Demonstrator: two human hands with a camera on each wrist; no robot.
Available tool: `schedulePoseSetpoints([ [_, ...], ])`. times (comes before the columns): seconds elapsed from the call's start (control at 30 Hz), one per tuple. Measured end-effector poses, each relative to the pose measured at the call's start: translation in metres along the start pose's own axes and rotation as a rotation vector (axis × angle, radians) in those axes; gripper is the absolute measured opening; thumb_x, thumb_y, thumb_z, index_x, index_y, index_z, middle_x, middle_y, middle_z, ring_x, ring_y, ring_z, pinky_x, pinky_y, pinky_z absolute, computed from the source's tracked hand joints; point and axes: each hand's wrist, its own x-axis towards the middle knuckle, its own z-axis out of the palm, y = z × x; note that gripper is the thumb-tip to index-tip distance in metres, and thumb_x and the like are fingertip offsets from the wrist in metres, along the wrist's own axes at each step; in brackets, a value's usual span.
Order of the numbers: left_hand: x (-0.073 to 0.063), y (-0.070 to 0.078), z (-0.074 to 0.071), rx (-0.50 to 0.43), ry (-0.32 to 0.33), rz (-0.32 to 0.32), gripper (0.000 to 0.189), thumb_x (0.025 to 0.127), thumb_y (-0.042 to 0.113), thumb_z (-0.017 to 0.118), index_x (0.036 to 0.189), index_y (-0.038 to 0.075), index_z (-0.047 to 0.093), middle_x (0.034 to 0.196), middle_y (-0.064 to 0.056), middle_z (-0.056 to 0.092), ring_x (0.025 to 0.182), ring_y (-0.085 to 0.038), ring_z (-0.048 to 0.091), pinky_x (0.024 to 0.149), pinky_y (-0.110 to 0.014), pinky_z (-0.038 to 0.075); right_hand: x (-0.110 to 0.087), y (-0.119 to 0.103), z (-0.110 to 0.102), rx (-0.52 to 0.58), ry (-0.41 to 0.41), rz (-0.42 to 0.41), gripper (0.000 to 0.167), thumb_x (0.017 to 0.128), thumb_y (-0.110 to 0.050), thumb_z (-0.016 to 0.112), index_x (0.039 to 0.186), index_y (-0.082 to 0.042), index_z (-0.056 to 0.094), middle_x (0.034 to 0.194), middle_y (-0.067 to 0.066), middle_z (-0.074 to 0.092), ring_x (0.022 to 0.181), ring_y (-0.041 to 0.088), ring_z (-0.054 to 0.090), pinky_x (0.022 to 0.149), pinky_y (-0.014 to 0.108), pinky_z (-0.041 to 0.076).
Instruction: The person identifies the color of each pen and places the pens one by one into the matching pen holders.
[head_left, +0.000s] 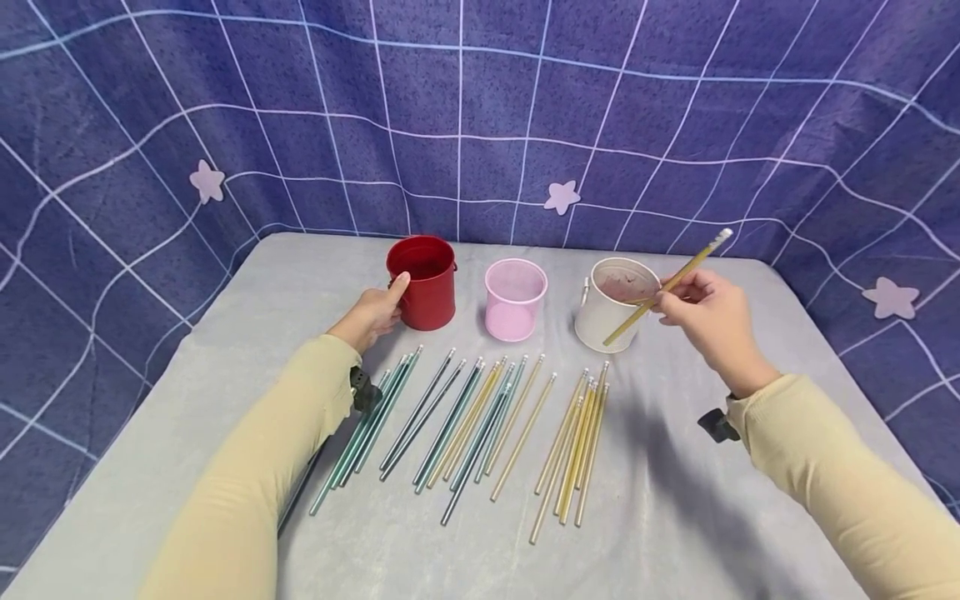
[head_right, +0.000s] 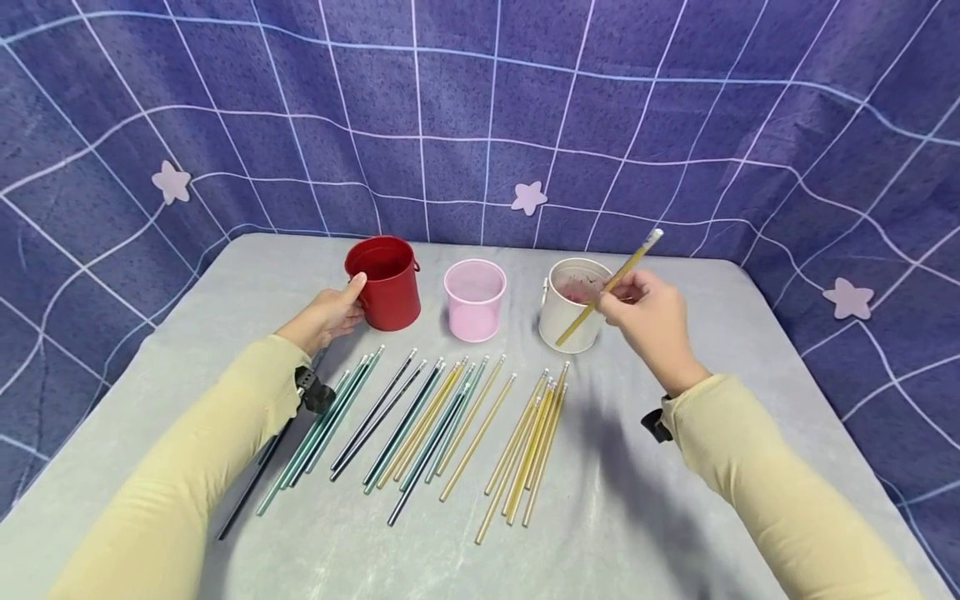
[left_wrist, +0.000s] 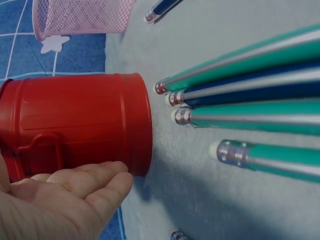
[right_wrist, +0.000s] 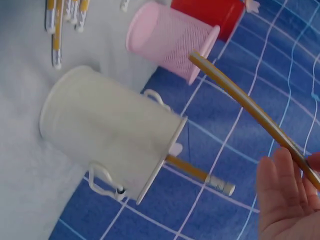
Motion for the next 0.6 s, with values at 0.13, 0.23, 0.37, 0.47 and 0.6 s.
schedulePoseSetpoints([
  [0.13, 0.000, -0.001, 0.001, 0.004, 0.001, -0.005, 0.084, 0.098, 0.054, 0.035, 0.147, -0.011, 0.015, 0.148, -0.028, 0.031, 0.136, -0.032, 0.034, 0.110, -0.043, 0.029, 0.006, 0.002, -0.007, 0.166, 0.066, 0.014, 0.028, 0.080, 0.011, 0.054, 0.077, -0.015, 0.063, 0.064, -0.010, 0.066, 0.060, 0.000, 0.064, 0.056, 0.015, 0.052],
  [0.23, 0.001, -0.002, 0.002, 0.000, 0.001, -0.010, 0.084, 0.098, 0.054, 0.035, 0.147, -0.011, 0.015, 0.148, -0.028, 0.031, 0.136, -0.032, 0.033, 0.110, -0.043, 0.029, 0.010, 0.005, -0.012, 0.235, 0.120, 0.016, 0.030, 0.079, 0.012, 0.053, 0.075, -0.016, 0.065, 0.063, -0.007, 0.066, 0.059, 0.001, 0.064, 0.055, 0.015, 0.052],
  [0.37, 0.002, -0.003, 0.002, -0.002, -0.005, -0.007, 0.084, 0.098, 0.054, 0.035, 0.147, -0.012, 0.015, 0.147, -0.028, 0.030, 0.136, -0.032, 0.033, 0.111, -0.043, 0.029, 0.015, 0.010, -0.017, 0.292, 0.195, 0.002, 0.030, 0.079, 0.013, 0.052, 0.075, -0.013, 0.066, 0.063, -0.005, 0.067, 0.059, 0.003, 0.065, 0.055, 0.014, 0.052],
  [0.47, 0.001, -0.002, 0.002, -0.004, -0.006, -0.002, 0.085, 0.098, 0.055, 0.035, 0.147, -0.012, 0.014, 0.147, -0.028, 0.030, 0.136, -0.033, 0.033, 0.111, -0.043, 0.028, 0.017, 0.014, -0.019, 0.293, 0.224, 0.014, 0.029, 0.080, 0.012, 0.053, 0.076, -0.013, 0.065, 0.064, -0.005, 0.067, 0.059, 0.002, 0.065, 0.055, 0.013, 0.051],
  [0.6, -0.001, 0.001, 0.002, 0.000, -0.005, 0.001, 0.085, 0.098, 0.055, 0.035, 0.147, -0.011, 0.014, 0.148, -0.028, 0.030, 0.136, -0.032, 0.033, 0.111, -0.043, 0.028, 0.020, 0.022, -0.020, 0.199, 0.238, 0.056, 0.026, 0.082, 0.010, 0.054, 0.079, -0.014, 0.063, 0.064, -0.010, 0.066, 0.060, -0.001, 0.064, 0.056, 0.012, 0.051],
])
